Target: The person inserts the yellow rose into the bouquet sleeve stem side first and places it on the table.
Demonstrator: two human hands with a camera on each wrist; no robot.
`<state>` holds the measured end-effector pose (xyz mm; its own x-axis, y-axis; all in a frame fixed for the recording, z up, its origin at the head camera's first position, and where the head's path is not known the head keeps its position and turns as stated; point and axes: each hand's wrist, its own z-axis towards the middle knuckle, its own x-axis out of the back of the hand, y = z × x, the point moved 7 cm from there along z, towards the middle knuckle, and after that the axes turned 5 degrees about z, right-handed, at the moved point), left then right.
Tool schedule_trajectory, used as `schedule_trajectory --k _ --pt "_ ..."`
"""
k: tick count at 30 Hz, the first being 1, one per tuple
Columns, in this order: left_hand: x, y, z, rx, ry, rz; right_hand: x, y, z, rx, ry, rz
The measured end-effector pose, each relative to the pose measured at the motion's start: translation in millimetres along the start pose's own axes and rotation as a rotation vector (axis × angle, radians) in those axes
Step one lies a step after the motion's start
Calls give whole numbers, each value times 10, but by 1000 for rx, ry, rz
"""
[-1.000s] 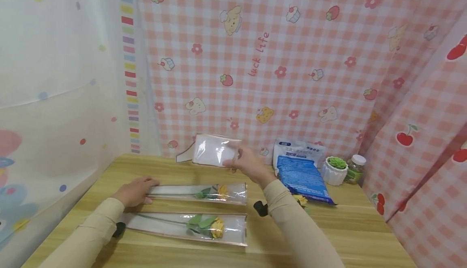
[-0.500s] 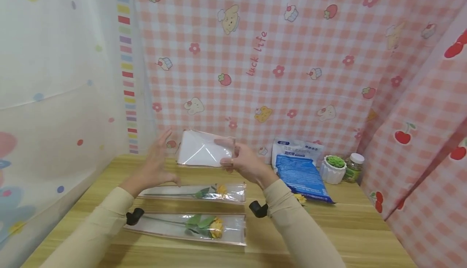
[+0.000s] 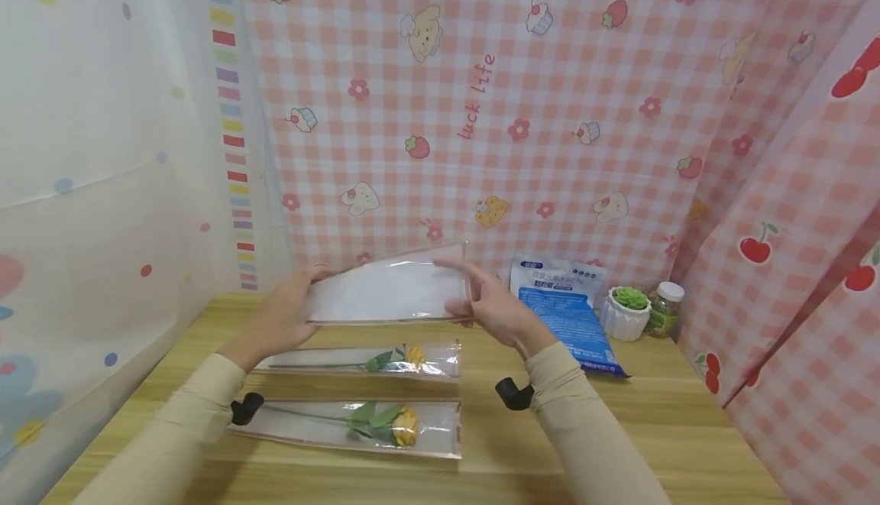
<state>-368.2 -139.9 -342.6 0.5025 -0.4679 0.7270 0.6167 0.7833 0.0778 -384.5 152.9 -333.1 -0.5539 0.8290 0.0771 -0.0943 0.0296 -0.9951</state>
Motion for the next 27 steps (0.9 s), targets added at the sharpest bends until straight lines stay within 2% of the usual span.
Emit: schedule_trajectory --k 2,5,8,16,21,23,27 --pt "3 -18 -35 -35 -74 70 53 74 -40 -24 -1 -83" --pt "-3 -11 -80 -89 -153 94 70 170 -70 -39 -33 -174" --pt "-1 -11 -113 -116 -181 83 65 242 -69 -30 -43 -151" --pt "17 -141 -208 -83 -229 50 -10 346 -12 4 -24 -16" --pt "91 -276 -244 -42 -260 48 -15 390 1 -21 -18 100" --pt "119 -338 -263 -12 -277 52 -25 415 -4 -36 -30 94" --pt "174 -424 -315 63 -321 47 -62 463 -21 -28 -61 -8"
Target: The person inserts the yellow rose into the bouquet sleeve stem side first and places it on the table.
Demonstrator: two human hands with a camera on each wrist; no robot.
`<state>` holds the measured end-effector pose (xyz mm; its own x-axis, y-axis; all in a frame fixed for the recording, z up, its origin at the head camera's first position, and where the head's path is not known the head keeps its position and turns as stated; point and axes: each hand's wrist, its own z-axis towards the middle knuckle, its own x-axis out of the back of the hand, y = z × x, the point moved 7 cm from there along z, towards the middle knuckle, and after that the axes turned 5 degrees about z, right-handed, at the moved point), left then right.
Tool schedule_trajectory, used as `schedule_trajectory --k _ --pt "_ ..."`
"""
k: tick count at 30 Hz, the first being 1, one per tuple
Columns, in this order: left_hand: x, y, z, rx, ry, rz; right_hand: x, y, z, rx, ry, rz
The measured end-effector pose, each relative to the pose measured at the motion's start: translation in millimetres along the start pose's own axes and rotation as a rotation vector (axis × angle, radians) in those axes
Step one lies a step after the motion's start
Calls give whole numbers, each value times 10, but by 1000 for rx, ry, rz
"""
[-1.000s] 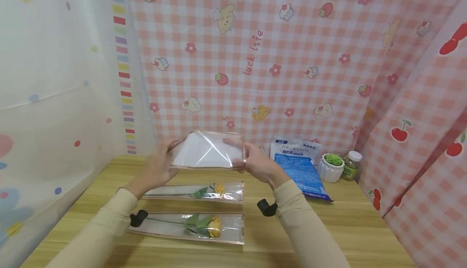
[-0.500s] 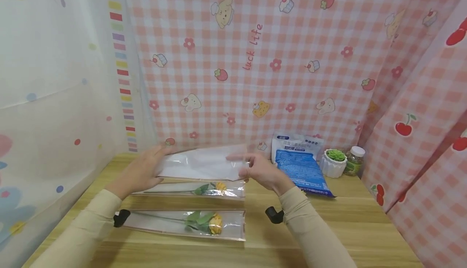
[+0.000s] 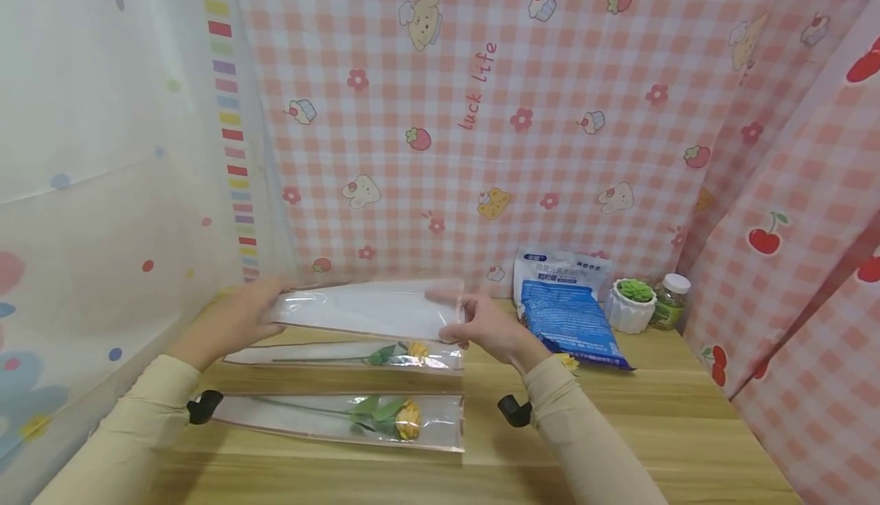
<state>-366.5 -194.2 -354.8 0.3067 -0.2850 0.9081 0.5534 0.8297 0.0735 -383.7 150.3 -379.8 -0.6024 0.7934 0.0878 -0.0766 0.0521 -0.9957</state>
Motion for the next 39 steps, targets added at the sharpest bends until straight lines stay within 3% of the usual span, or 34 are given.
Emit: schedule_trajectory --k 7,11,14,18,22,25,28,33,39 --pt "-20 -14 -88 56 -74 23 -69 96 12 27 -3 -21" --pt "6 148 -60 39 -71 5 -94 143 30 18 7 -12" --pt "40 478 44 -82 -3 15 -132 165 43 1 10 -25" --pt "36 1074 219 -273 77 28 -243 167 65 -22 10 -35" --pt "-43 1578 376 -427 96 -23 -401 143 63 -44 7 -74" --pt "-168 1781 437 -483 62 -29 -501 140 46 -54 7 -118" --pt "-300 1833 463 -464 3 0 -562 154 31 -51 11 -124" --pt "-420 1745 488 -381 -87 -15 -581 152 -13 -58 22 -86" --pt "-472 1654 521 -328 -114 -84 -558 144 -21 -66 42 -16"
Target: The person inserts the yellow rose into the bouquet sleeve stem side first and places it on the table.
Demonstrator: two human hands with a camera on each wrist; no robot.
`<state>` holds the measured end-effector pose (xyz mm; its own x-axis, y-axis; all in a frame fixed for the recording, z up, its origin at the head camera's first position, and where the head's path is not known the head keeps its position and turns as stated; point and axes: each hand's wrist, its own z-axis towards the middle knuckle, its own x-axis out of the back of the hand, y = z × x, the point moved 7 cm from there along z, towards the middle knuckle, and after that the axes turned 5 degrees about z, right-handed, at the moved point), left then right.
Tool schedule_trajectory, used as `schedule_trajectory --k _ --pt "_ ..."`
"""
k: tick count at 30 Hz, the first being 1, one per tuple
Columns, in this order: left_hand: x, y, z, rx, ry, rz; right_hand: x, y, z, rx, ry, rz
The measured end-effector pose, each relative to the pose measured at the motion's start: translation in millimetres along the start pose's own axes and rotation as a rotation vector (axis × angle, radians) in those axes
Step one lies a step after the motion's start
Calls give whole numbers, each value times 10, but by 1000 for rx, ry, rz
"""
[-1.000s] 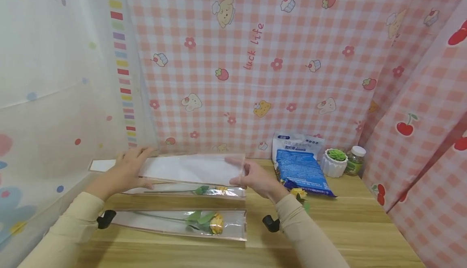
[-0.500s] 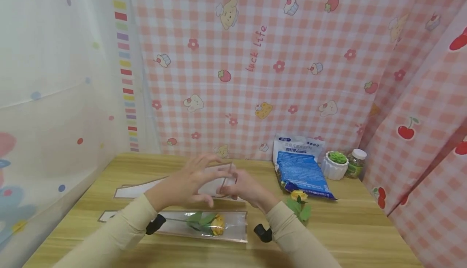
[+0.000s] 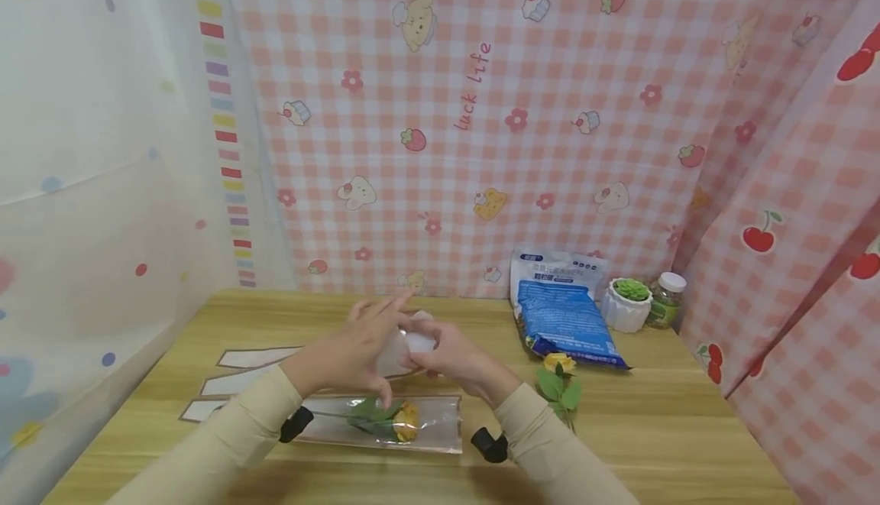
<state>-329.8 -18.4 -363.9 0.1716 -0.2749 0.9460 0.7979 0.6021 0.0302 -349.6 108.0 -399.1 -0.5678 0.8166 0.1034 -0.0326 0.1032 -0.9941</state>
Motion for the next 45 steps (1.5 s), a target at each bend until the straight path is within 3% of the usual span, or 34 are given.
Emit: schedule_trajectory --k 6,13,19,25,31,36,45 --pt "-42 -77 -19 29 16 -58 -40 10 33 -21 1 59" --pt "-68 -124 -55 44 -6 -25 -38 10 -6 -15 -29 43" --pt "-54 -133 -60 16 -17 18 -28 3 -19 6 -66 12" --pt "-57 -159 -62 3 -31 67 61 6 -33 13 -38 -36" --pt "-69 -199 -59 14 -52 72 207 -47 -139 51 -5 -107" --pt "-56 -195 -46 11 -44 68 384 -102 -333 21 49 -173" --pt "-128 -220 -27 -10 -31 97 1086 -22 -878 -70 221 -174"
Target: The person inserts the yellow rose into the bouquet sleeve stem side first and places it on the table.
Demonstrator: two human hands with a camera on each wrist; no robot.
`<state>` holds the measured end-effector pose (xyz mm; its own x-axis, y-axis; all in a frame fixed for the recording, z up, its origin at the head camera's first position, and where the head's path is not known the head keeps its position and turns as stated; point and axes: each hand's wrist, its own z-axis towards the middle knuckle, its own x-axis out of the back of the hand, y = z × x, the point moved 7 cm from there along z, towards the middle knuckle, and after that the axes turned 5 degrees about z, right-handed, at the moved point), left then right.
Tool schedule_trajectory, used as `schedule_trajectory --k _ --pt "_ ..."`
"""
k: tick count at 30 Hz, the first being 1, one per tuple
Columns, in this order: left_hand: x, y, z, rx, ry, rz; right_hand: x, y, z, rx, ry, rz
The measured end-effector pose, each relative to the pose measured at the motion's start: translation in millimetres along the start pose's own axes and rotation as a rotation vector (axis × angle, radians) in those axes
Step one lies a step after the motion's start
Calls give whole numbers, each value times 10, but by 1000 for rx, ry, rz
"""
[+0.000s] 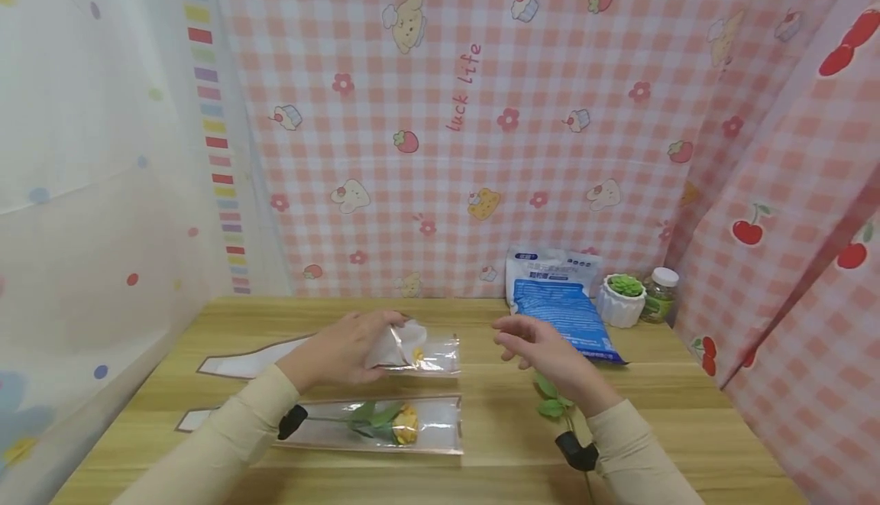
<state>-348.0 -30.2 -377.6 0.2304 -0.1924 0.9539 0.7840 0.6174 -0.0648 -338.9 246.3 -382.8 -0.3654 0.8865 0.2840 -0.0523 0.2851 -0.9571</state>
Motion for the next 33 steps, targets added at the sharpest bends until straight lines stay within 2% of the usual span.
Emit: schedule_trajectory --k 4,7,12,16,21,24,30,33 --pt "-3 -40 -15 23 -16 -11 279 212 -177 -78 62 -31" --pt "-10 -57 -11 25 -23 -9 436 409 -327 -160 120 -96" --pt "-22 -70 7 22 -23 -12 586 727 -545 -292 189 -233" --pt "-35 -80 10 24 -22 -12 590 911 -650 -346 174 -259" --pt "-46 -78 -3 32 -18 -22 506 1054 -700 -357 102 -179" --pt "-61 -70 -3 30 -21 -22 461 1116 -708 -360 86 -138" --pt "-74 -54 19 21 -29 2 437 1175 -686 -395 138 -123" --pt "-70 -42 26 14 -25 12 422 1186 -663 -375 143 -128"
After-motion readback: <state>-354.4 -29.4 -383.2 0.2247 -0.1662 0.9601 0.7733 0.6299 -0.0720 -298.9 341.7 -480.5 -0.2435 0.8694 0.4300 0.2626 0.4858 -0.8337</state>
